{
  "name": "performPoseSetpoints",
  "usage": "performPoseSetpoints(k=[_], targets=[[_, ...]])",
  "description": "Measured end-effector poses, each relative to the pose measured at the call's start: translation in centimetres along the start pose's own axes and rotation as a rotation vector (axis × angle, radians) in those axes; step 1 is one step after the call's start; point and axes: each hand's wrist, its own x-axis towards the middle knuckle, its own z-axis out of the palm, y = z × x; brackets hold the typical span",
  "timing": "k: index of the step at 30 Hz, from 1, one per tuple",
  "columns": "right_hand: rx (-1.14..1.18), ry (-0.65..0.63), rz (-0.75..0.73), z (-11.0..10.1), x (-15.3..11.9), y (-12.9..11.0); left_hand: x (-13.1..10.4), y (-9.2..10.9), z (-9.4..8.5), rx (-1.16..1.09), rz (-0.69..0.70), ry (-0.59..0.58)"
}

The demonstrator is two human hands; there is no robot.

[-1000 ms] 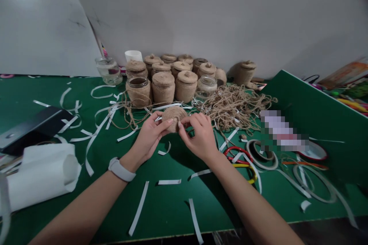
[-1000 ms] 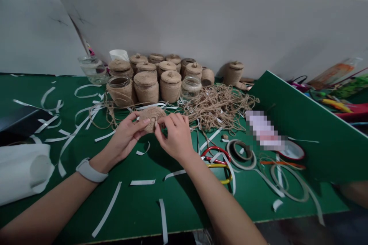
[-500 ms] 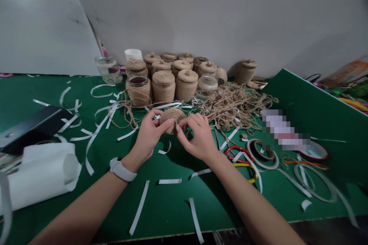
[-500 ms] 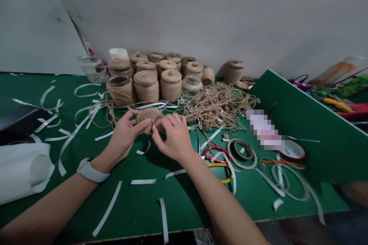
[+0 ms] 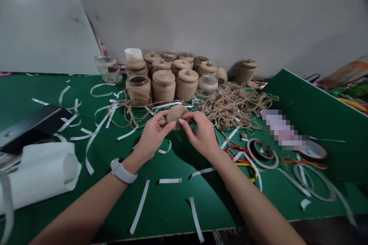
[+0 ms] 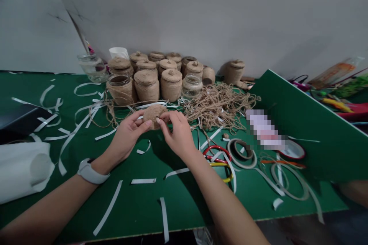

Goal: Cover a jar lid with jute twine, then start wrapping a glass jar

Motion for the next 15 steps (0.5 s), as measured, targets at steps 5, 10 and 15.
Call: performPoseSetpoints(k=[5, 10, 15], targets=[[0.157, 0.058, 0.093, -0.17, 0.25, -0.16, 0.1, 0.13, -0.35, -0.081, -0.081, 0.02], [0.214, 0.094, 0.186, -0.26, 0.43, -0.16, 0.09, 0.17, -0.45, -0.093, -0.13, 0.054], [0.19, 0.072, 0.171, -0.28, 0.38, -0.17, 0.03, 0.19, -0.38, -0.1, -0.147, 0.038]])
